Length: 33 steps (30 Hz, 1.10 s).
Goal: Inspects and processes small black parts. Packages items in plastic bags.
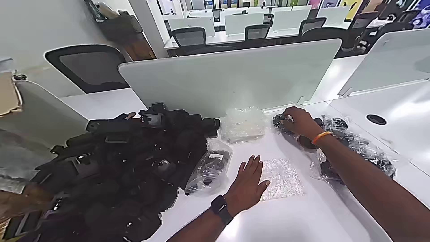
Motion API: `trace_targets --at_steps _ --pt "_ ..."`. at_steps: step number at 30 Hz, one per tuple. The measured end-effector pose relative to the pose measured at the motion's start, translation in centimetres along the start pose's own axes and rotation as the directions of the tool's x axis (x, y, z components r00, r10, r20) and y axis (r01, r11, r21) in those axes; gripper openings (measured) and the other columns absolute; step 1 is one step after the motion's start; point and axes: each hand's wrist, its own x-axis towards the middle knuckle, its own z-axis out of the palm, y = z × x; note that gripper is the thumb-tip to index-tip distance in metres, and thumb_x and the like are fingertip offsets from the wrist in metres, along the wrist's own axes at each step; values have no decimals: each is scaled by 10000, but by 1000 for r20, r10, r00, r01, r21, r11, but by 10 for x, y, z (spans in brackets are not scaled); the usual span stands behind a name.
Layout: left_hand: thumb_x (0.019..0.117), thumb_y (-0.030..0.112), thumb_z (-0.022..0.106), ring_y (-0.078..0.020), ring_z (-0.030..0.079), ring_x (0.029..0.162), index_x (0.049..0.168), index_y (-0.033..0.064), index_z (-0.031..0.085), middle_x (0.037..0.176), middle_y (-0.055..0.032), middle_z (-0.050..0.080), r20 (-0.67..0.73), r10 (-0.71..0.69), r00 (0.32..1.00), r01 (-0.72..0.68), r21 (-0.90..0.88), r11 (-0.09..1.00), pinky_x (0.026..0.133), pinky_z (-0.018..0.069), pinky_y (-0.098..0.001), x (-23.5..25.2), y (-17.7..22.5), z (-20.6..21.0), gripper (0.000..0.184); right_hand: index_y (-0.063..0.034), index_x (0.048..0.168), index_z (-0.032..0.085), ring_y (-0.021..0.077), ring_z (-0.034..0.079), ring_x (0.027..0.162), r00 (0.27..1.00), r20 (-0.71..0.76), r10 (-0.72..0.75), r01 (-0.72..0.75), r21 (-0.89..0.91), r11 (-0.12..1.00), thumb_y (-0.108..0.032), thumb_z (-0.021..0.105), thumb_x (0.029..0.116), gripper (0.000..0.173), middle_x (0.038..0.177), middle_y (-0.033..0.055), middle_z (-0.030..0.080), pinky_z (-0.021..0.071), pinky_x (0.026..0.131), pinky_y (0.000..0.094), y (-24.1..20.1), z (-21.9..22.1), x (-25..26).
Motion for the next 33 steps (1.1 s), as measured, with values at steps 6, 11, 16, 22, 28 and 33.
trace_targets --at_steps 6,11,16,22,28,33 --pt "1078 508 362 -275 145 1584 1569 24 375 1699 -118 231 25 -4 1000 5 -29 1000 1246 173 -569 2 -1 -2 689 -144 1340 659 394 512 1339 975 220 38 -7 -140 990 -517 798 825 652 1396 126 605 244 1081 794 -4 35 57" --pt "1079 515 363 -281 162 1580 1565 23 382 1693 -122 247 31 0 1000 0 -25 1000 1239 184 -574 3 -3 -1 691 -156 1268 696 424 613 1184 920 369 131 -85 -139 987 -458 782 870 507 1233 169 690 363 985 772 -5 54 72" --pt "1080 527 348 -283 161 1580 1570 26 373 1694 -122 244 43 4 999 -3 -11 1000 1241 177 -572 3 -3 0 702 -113 1030 757 442 668 1011 943 252 219 -180 -170 969 -273 704 932 195 1021 191 729 436 869 742 0 57 72" --pt "1080 522 355 -282 157 1581 1567 24 378 1695 -118 242 41 -1 999 1 -17 1000 1241 178 -569 3 -3 0 697 -61 1022 745 464 668 978 933 77 352 -359 109 927 -258 620 989 235 1006 240 708 474 816 732 25 43 67" --pt "1080 512 360 -282 153 1582 1571 24 371 1696 -120 238 38 -2 999 3 -15 1000 1240 174 -578 3 -2 -1 692 59 1069 679 210 612 825 915 -166 368 -216 568 794 -199 625 1021 267 940 179 672 509 806 432 34 15 57" --pt "1079 507 363 -281 153 1582 1569 36 382 1693 -110 251 28 -4 1000 5 -25 1000 1243 161 -590 2 -2 -1 680 12 1156 616 125 633 951 870 -235 434 -83 797 598 -167 535 1056 220 1097 105 667 538 862 341 32 -11 45"
